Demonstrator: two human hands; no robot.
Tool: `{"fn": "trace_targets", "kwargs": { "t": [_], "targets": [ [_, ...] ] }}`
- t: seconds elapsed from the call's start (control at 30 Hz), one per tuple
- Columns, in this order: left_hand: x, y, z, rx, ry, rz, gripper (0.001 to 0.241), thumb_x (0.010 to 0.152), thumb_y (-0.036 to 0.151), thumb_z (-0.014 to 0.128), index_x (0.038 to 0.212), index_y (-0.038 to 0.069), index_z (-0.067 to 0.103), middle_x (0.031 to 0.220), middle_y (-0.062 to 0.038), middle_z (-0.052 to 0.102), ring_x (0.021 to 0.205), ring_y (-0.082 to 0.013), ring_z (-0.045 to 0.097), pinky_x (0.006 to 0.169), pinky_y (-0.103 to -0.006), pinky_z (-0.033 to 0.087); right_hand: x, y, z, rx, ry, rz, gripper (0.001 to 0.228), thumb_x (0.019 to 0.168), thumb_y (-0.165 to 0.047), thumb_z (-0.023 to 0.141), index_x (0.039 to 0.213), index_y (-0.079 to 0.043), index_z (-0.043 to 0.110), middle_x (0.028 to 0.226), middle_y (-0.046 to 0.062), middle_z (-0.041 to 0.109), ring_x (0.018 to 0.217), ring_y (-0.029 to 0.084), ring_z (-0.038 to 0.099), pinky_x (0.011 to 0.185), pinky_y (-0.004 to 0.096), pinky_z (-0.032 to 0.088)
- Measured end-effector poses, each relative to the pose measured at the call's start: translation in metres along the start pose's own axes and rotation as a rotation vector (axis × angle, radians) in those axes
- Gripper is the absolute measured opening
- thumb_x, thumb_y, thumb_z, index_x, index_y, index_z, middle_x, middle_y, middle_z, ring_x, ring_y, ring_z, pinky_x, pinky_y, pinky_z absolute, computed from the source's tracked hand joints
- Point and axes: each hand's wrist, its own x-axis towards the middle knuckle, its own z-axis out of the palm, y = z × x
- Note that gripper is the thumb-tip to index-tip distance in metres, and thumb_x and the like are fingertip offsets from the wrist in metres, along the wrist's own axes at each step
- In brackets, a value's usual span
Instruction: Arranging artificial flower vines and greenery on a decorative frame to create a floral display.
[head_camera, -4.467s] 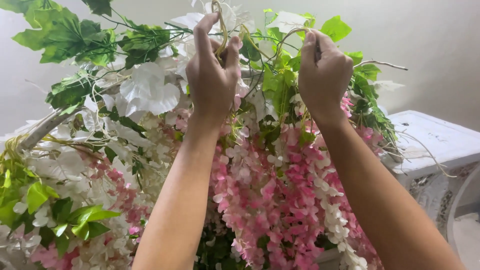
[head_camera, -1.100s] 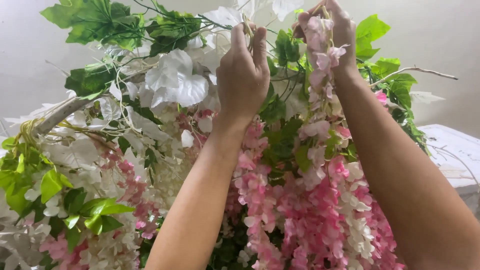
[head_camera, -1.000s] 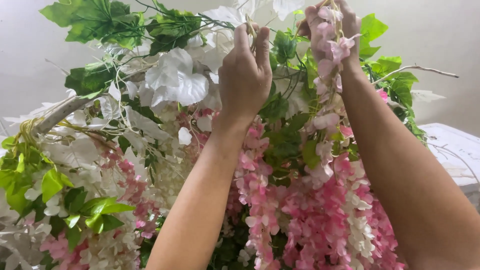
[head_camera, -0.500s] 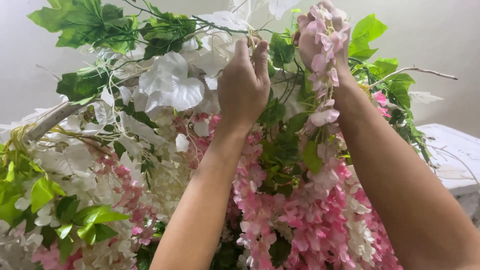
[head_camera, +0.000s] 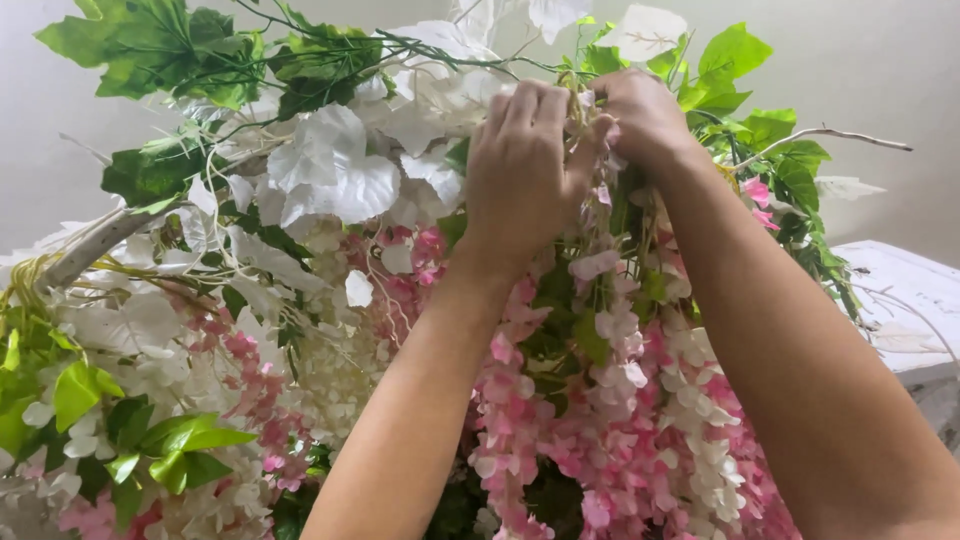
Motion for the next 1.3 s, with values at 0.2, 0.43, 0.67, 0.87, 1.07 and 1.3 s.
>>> {"fn": "trace_targets", "kwargs": {
  "t": [0.2,0.43,0.67,0.87,1.07,1.3],
  "targets": [
    [0.001,0.002,0.010,0.035,-0.108,0.100,0.040,0.097,0.038,0.066,0.115,0.002,0.069,0.116,-0.013,0.073,0.108,-0.0272,0.067,0.092,-0.0376,0.056,-0.005,-0.005,-0.016,-0.098,-0.122,0.000,0.036,0.109,-0.021,0.057,0.075,-0.008,0.060,0.068,0.002,0.054,0.054,0.016,0.047,0.045,0.030,0.040],
    [0.003,-0.014,0.020,0.123,-0.076,0.160,0.013,0.095,0.013,0.068,0.100,0.003,0.073,0.097,-0.011,0.076,0.093,-0.0225,0.070,0.080,-0.0289,0.058,-0.075,0.021,-0.007,-0.051,0.421,-0.441,0.020,0.095,-0.012,0.058,0.112,-0.010,0.068,0.117,0.011,0.062,0.111,0.031,0.049,0.094,0.051,0.040],
    [0.016,-0.018,0.019,-0.113,-0.161,-0.085,0.050,0.103,0.042,0.045,0.068,0.011,0.064,0.063,-0.003,0.062,0.051,-0.0170,0.054,0.055,-0.0309,0.048,-0.154,-0.010,0.015,0.115,0.129,-0.353,0.067,0.087,-0.011,0.062,0.148,-0.001,0.035,0.084,0.008,0.070,0.057,0.018,0.061,0.046,0.029,0.056],
    [0.029,-0.019,0.004,-0.212,-0.282,-0.278,0.059,0.098,0.057,0.038,0.071,0.012,0.064,0.061,-0.003,0.063,0.049,-0.0175,0.060,0.041,-0.0317,0.048,-0.148,-0.030,0.014,0.099,0.003,-0.290,0.088,0.089,-0.023,0.064,0.161,-0.007,0.016,0.062,0.000,0.058,0.050,0.016,0.052,0.047,0.032,0.048],
    [0.030,-0.046,0.009,-0.117,-0.111,-0.297,0.067,0.097,0.063,0.024,0.072,0.009,0.055,0.065,-0.003,0.055,0.053,-0.0168,0.052,0.048,-0.0277,0.048,-0.141,-0.033,-0.004,0.313,0.166,-0.134,0.062,0.098,-0.012,0.047,0.159,-0.013,0.031,0.099,0.016,0.073,0.044,0.008,0.047,0.032,0.023,0.044],
    [0.015,-0.041,-0.005,-0.077,-0.013,-0.202,0.046,0.105,0.042,0.044,0.122,0.000,0.051,0.056,0.007,0.051,0.039,-0.0063,0.042,0.029,-0.0231,0.030,-0.142,-0.065,-0.061,0.184,-0.004,-0.026,0.054,0.101,-0.016,0.037,0.153,-0.017,0.052,0.054,0.002,0.052,0.042,0.013,0.042,0.033,0.032,0.035]
  ]
}}
